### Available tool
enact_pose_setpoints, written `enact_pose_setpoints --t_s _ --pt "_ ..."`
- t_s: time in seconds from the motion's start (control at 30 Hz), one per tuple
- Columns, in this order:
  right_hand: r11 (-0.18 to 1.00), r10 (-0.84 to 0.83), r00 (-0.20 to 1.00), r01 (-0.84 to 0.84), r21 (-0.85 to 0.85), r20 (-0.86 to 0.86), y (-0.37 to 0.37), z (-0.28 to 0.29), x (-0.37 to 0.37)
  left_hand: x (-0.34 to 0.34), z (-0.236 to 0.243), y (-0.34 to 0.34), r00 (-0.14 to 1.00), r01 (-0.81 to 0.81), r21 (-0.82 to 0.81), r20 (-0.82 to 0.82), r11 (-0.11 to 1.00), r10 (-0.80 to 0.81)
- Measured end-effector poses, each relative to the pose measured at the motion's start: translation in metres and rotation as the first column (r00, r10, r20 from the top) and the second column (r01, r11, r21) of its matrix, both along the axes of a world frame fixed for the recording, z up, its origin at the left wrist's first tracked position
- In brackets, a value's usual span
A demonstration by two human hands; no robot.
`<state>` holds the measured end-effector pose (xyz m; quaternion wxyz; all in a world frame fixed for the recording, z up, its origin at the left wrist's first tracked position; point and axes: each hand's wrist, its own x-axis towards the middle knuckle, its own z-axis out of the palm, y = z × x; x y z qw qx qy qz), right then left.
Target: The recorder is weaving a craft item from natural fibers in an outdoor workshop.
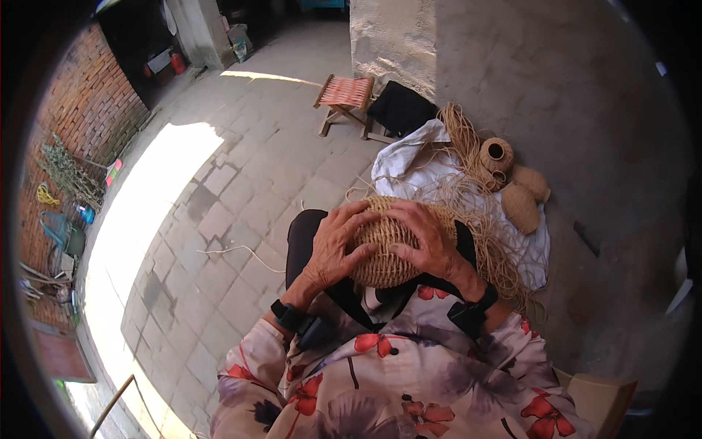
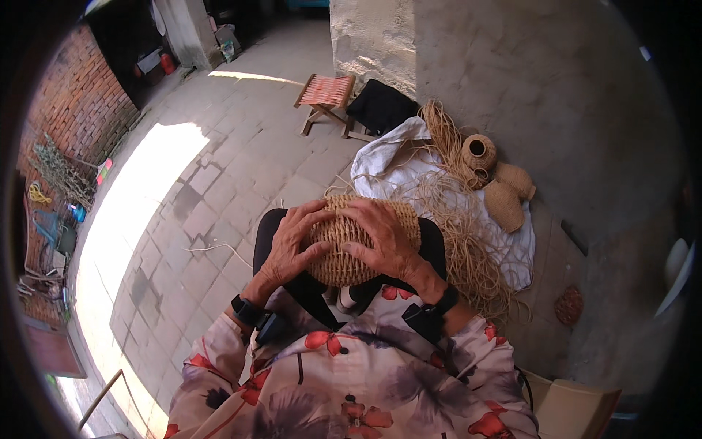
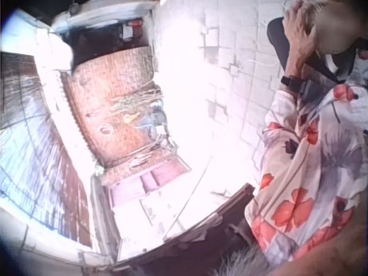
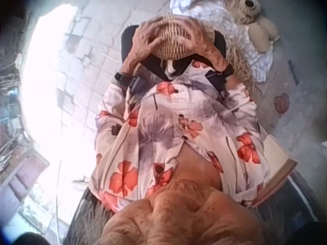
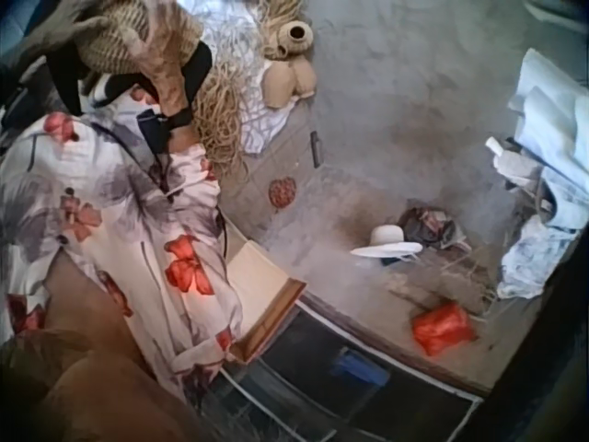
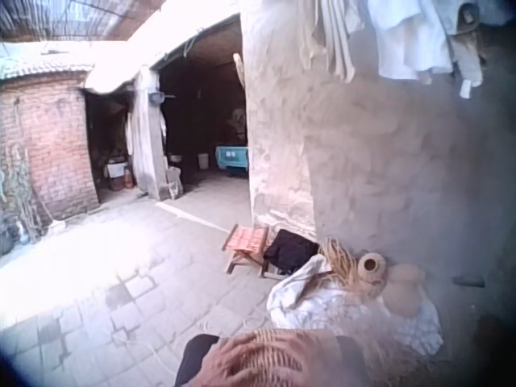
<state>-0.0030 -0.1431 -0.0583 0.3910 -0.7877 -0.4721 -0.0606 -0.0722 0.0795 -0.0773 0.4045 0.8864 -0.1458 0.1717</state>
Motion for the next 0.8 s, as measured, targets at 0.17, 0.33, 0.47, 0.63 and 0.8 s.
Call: enact_pose_setpoints --t_s 0.17,0.33,0.47,0.63,0.8 --pt "0.995 -0.079 0.994 0.083 -0.054 0.080 -0.008 -0.007 -0.007 -0.004 0.003 -0.001 0.999 0.031 0.093 -0.020 0.995 -0.029" --pt "0.984 -0.130 0.988 0.139 -0.111 0.086 -0.006 -0.013 -0.009 -0.006 0.009 -0.005 0.998 -0.005 0.060 -0.059 0.998 0.008" --pt "0.980 -0.159 0.985 0.165 -0.110 0.062 0.002 -0.009 -0.016 -0.007 0.002 -0.006 0.999 -0.005 0.096 -0.045 0.995 0.009" --pt "0.997 -0.066 0.997 0.065 -0.032 -0.042 -0.008 -0.009 0.001 0.001 0.002 0.004 0.998 0.057 0.046 -0.043 0.997 -0.055" --pt "0.993 -0.116 0.993 0.116 -0.006 0.011 -0.018 -0.004 -0.013 -0.004 0.004 0.004 0.997 0.072 0.148 -0.009 0.986 -0.072"
